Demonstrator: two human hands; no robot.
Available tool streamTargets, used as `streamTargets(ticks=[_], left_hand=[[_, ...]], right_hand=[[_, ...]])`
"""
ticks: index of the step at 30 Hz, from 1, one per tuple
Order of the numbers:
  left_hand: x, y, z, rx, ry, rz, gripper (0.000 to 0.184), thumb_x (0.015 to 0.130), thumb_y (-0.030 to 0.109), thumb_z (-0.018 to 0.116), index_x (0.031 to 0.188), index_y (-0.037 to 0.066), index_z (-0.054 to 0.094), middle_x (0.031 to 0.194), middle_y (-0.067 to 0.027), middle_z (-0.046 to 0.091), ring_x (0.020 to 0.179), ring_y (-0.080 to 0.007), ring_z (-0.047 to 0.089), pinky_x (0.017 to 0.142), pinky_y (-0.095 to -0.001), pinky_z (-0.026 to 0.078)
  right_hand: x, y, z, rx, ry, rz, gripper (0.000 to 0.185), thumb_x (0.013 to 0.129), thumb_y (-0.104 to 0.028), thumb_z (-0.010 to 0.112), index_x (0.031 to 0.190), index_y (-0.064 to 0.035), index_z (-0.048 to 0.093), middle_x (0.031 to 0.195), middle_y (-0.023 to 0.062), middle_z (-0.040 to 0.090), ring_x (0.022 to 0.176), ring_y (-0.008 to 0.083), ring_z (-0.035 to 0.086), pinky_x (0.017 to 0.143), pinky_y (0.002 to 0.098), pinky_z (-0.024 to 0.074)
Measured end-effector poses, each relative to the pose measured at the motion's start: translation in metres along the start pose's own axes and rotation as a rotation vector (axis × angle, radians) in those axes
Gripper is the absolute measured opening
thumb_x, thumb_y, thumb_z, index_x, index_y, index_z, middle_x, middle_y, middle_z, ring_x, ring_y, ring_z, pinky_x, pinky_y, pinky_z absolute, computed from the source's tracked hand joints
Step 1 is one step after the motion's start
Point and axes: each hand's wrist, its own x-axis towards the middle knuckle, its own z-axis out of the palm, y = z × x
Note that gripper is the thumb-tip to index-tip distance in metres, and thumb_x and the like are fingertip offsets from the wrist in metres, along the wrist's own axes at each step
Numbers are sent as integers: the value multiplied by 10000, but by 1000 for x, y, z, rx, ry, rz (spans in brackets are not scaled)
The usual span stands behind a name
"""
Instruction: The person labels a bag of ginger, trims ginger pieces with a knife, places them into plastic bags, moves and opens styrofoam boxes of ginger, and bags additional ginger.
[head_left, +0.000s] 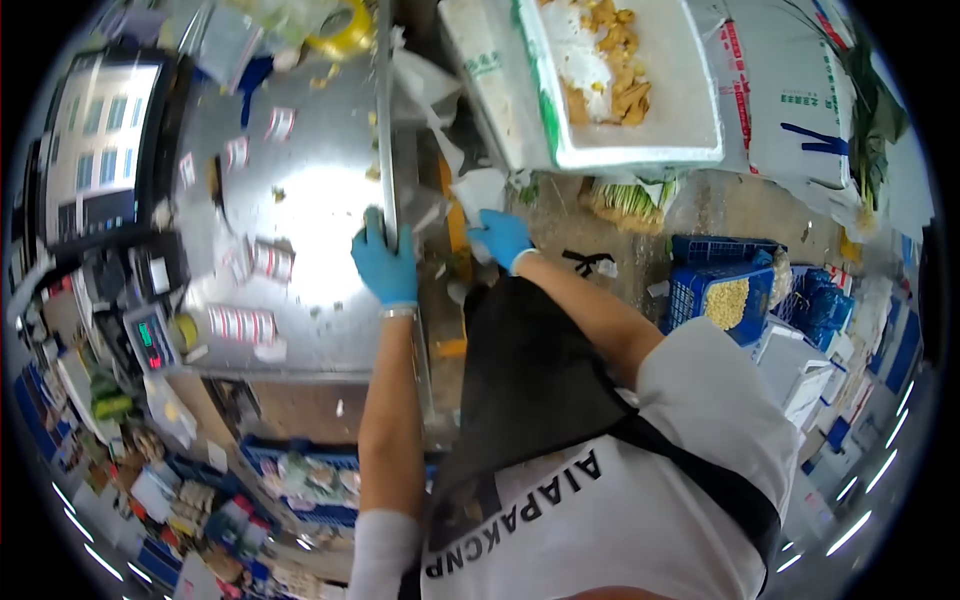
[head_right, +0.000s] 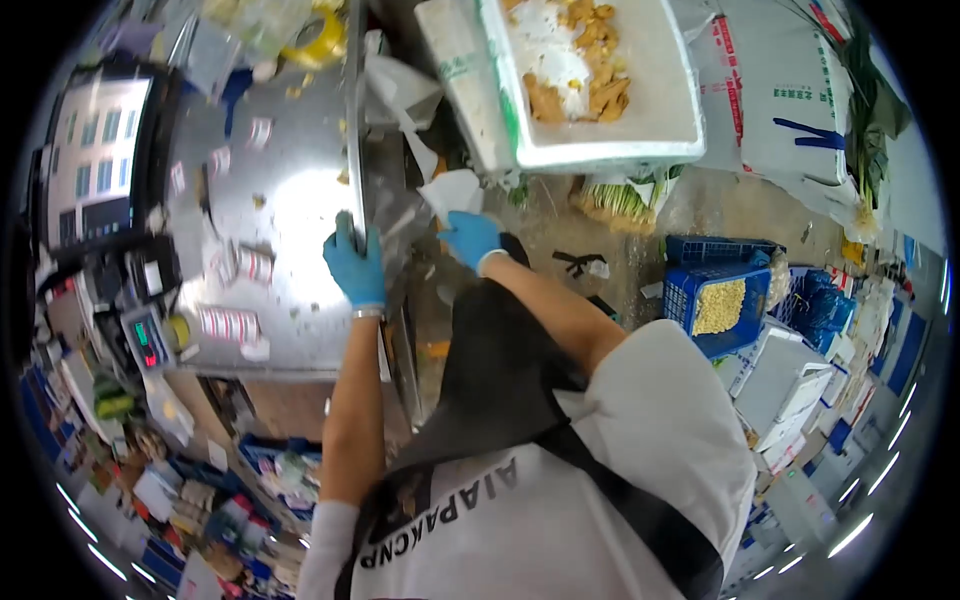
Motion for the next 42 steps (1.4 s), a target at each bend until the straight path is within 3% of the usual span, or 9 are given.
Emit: streamTargets(ticks=[8, 19, 23, 27, 32, 33, 35, 36, 42], left_hand=[[-54, 91, -52, -72, -195, 297, 755, 658, 407, 803, 1283, 77, 536, 1336, -170, 479, 1231, -382, 438, 1013, -460, 366], [-92, 73, -122, -551, -378, -119, 363, 779, 309, 740, 951, -2, 666, 864, -145, 664, 811, -301, 627, 746, -394, 496], [-103, 58, -103, -836, -84, -332, 323, 750, 239, 784, 802, -33, 617, 703, -130, 623, 607, -184, 561, 588, -328, 483], [-120, 62, -129, -531, -162, -318, 440, 663, 303, 855, 689, -20, 558, 631, -112, 598, 527, -156, 514, 518, -333, 463], [-169, 38, -168, -792, -170, -107, 238, 808, 220, 657, 877, -8, 671, 830, -155, 650, 736, -245, 620, 673, -347, 497], [-183, -2, -173, 23, 154, 245, 183, 812, 127, 603, 923, 5, 683, 913, -135, 658, 808, -248, 628, 717, -346, 511], [-193, -27, -228, -1430, 295, -814, 100, 847, 75, 570, 818, 18, 646, 616, -55, 569, 542, -126, 546, 477, -260, 429], [-225, -121, -185, -1193, 481, -801, 68, 834, 61, 590, 800, 24, 636, 608, -56, 568, 512, -125, 526, 440, -263, 388], [-232, -31, -230, -204, 152, -395, 873, 678, 258, 837, 1364, -40, 388, 1280, -204, 486, 1168, -315, 494, 1008, -400, 402]], right_hand=[[-99, -45, -67, -284, -64, -419, 153, 826, -249, 618, 819, -97, 632, 822, 132, 628, 779, 339, 614, 683, 444, 486], [-104, -112, -105, -653, 19, -789, 194, 757, -267, 693, 845, -101, 650, 779, 104, 611, 748, 304, 612, 677, 421, 485], [-106, -150, -123, -470, 467, -674, 361, 761, -314, 745, 953, -25, 645, 814, 126, 616, 787, 265, 615, 747, 364, 492], [-138, -179, -124, 213, -447, -35, 309, 894, -291, 650, 999, -3, 615, 909, 75, 630, 871, 120, 603, 683, 270, 485], [-126, -134, -75, 1027, -647, -165, 199, 914, -97, 540, 1069, 16, 596, 1027, 98, 637, 970, 189, 614, 866, 307, 503], [-109, -119, -84, 905, -541, -257, 222, 901, -85, 522, 1083, 21, 591, 1083, 117, 632, 1013, 212, 606, 905, 338, 494], [-119, -168, -125, 1301, -567, 96, 243, 882, -120, 521, 1074, 5, 602, 1100, 154, 639, 1034, 256, 609, 934, 379, 489], [-124, -193, -146, 1496, -530, 277, 254, 872, -137, 520, 1070, -3, 607, 1108, 173, 642, 1044, 277, 611, 948, 400, 486], [-119, -249, -125, 661, -46, -404, 227, 945, -234, 543, 838, -41, 595, 725, -25, 524, 651, 107, 492, 591, 293, 439]])
